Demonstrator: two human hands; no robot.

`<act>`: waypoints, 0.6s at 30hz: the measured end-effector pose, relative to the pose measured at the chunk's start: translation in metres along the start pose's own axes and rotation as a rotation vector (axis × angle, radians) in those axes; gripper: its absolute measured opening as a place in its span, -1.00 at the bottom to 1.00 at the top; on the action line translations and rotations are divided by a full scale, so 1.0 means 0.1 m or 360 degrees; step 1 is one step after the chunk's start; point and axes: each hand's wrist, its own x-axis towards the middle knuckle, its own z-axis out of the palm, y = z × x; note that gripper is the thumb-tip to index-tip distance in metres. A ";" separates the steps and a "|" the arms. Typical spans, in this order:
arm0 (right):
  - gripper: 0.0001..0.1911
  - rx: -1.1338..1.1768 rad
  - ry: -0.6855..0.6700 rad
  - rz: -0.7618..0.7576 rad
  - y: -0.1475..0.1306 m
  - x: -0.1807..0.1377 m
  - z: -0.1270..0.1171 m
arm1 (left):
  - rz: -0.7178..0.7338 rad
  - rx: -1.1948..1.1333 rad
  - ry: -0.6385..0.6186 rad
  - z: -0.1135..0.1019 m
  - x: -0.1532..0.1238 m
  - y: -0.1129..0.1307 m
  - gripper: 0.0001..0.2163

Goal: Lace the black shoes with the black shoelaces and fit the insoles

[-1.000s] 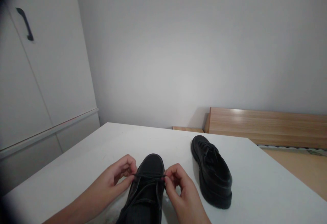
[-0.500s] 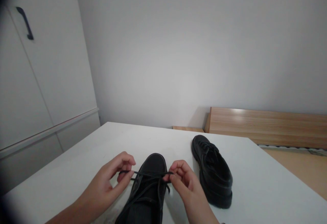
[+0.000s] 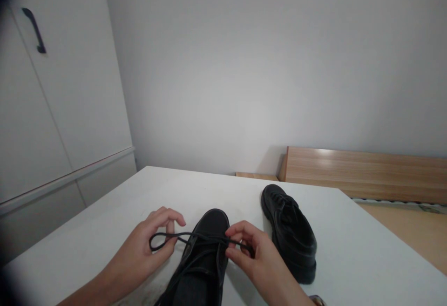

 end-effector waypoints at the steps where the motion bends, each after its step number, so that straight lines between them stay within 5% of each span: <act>1: -0.69 -0.0089 0.0011 -0.0009 -0.02 -0.01 -0.01 | -0.0059 -0.0097 -0.0006 -0.01 0.01 0.00 -0.81; 11: -0.71 -0.1040 0.0428 -0.0355 0.00 -0.06 -0.06 | -0.0401 -0.1521 0.0100 -0.10 0.08 -0.05 -0.86; 15: -0.85 -0.0896 0.0707 -0.0488 0.02 -0.02 -0.13 | -0.0345 -0.1472 0.0223 -0.12 0.09 -0.11 -0.85; 18: -0.91 -0.0381 0.0926 -0.0487 -0.01 0.00 -0.12 | -0.0243 -0.1206 0.0359 -0.14 0.05 -0.15 -0.84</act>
